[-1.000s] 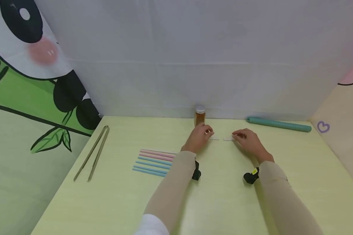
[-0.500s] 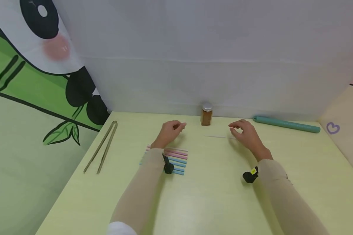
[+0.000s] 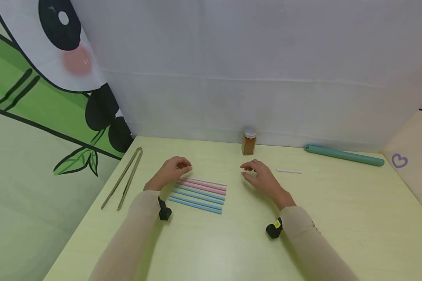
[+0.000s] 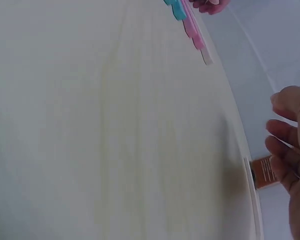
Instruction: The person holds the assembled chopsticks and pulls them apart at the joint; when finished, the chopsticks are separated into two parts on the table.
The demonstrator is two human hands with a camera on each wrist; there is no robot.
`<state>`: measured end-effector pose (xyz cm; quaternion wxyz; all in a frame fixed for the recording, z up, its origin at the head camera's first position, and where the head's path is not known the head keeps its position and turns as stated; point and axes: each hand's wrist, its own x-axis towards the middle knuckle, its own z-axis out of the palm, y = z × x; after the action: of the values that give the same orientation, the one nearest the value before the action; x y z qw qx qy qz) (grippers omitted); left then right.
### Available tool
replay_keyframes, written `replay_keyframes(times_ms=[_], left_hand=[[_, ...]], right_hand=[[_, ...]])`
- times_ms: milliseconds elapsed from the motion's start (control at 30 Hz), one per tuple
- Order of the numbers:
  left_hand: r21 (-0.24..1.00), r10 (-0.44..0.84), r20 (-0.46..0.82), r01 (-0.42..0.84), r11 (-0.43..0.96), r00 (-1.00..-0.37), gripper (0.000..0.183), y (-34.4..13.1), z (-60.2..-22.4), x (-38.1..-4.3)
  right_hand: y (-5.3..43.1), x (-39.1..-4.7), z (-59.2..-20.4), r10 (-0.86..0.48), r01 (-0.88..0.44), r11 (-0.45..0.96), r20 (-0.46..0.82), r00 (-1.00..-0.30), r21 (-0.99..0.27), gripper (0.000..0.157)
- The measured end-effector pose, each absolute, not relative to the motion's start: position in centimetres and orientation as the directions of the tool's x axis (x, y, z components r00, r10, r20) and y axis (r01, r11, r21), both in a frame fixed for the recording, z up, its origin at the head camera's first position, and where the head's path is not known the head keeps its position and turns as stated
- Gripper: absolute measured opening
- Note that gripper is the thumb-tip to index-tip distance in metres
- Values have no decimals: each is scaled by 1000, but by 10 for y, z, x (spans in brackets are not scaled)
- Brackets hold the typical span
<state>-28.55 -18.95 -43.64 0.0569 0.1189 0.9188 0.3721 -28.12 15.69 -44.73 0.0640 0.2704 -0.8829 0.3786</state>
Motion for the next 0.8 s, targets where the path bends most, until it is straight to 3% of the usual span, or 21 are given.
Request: replay_keyframes(times_ms=[333, 600, 800], left_hand=[[696, 371, -43, 239, 678, -928, 17, -184, -447, -283], [638, 398, -43, 281, 717, -916, 5, -175, -445, -282], [607, 420, -5, 331, 722, -908, 5, -170, -443, -285]], right_hand=[[114, -272, -456, -526, -451, 547, 129, -841, -705, 23], [104, -274, -460, -574, -532, 588, 149, -805, -609, 8], [104, -274, -460, -545, -511, 616, 144, -826, -600, 7]])
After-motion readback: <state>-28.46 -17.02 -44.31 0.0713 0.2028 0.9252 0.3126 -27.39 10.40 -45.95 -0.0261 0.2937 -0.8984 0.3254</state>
